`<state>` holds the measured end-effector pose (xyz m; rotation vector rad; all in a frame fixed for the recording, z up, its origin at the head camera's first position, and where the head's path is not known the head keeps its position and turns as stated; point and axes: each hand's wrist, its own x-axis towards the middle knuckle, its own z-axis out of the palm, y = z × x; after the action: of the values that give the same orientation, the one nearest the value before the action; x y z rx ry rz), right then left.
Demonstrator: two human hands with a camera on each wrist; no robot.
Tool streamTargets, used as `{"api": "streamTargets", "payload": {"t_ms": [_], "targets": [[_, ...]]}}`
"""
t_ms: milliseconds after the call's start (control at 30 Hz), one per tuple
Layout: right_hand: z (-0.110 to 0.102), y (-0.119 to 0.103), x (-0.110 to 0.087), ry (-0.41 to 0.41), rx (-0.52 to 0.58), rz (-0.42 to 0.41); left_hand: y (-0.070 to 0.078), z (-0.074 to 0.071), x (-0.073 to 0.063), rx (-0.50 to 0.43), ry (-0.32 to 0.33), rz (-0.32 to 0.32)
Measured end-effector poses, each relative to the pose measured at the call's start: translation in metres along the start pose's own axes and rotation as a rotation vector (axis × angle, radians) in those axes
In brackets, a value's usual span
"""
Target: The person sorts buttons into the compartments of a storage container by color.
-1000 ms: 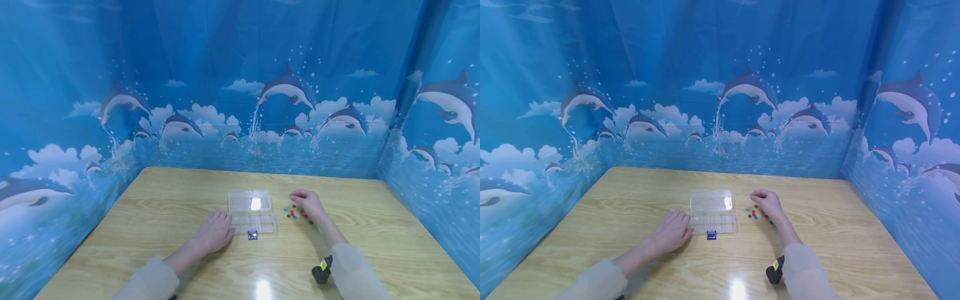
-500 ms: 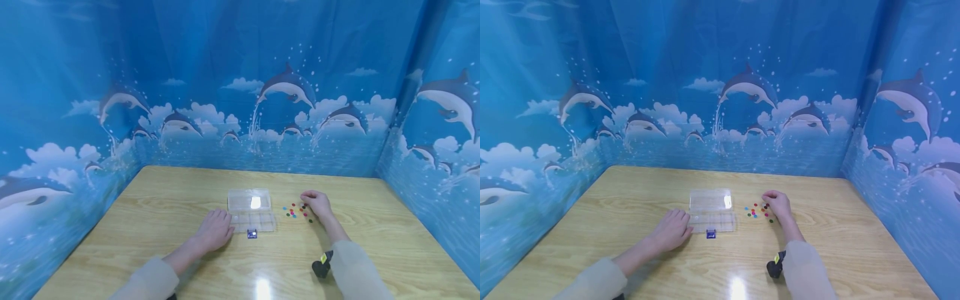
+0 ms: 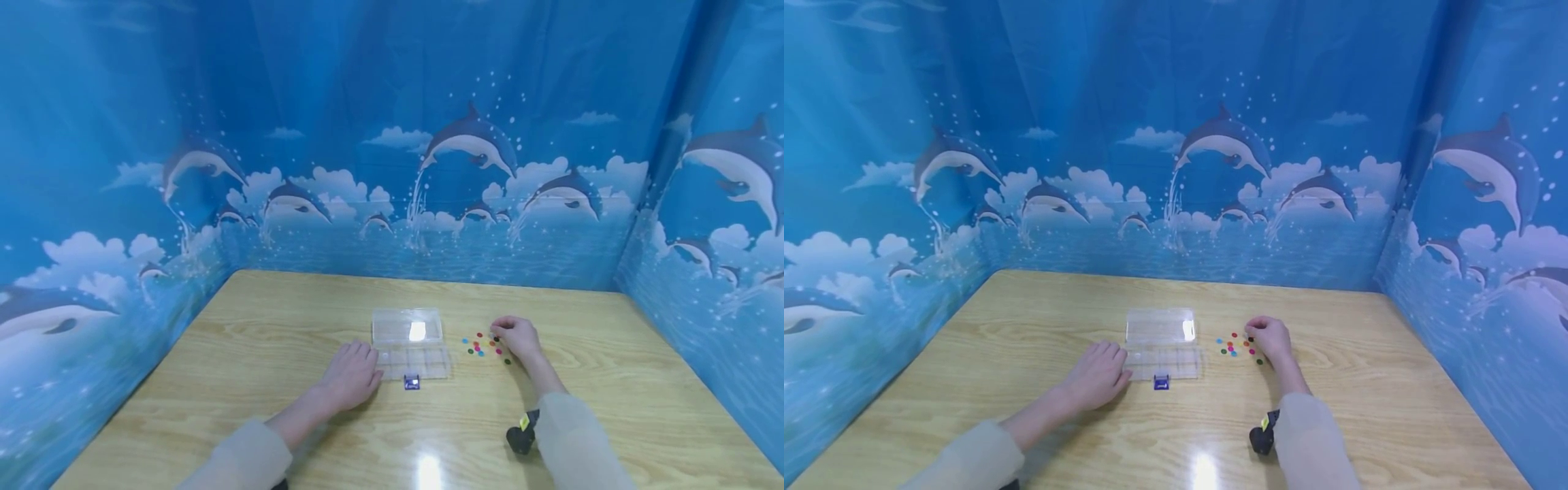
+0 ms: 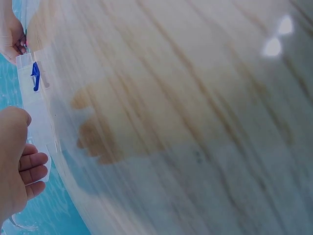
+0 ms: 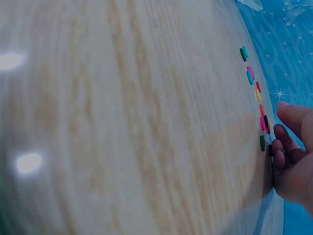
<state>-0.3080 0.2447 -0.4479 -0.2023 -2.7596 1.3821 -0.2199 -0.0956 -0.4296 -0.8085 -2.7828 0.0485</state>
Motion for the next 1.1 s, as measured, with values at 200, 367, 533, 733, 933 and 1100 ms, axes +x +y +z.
{"api": "streamTargets", "payload": {"t_ms": [200,367,533,733,933,1100], "targets": [[0.0003,0.0017,-0.0006,-0.009,-0.046,0.001,0.0001,-0.0002,-0.0006,-0.003,-0.006,0.003],[0.0001,0.0047,-0.0008,-0.019,-0.076,-0.010,0.0000,0.0007,-0.0003,0.006,-0.014,0.000],[-0.0004,0.0057,0.0005,-0.031,-0.105,-0.030,0.0002,0.0006,0.0001,0.016,-0.023,-0.002],[-0.0005,0.0062,0.0015,-0.033,-0.117,-0.030,0.0003,-0.0006,0.0003,0.019,-0.007,0.008],[-0.0001,0.0060,0.0005,-0.039,-0.128,-0.018,0.0007,-0.0013,-0.0002,0.014,-0.010,0.015],[-0.0007,0.0045,0.0011,-0.048,-0.131,-0.012,0.0009,-0.0012,0.0000,0.013,-0.004,0.011]]}}
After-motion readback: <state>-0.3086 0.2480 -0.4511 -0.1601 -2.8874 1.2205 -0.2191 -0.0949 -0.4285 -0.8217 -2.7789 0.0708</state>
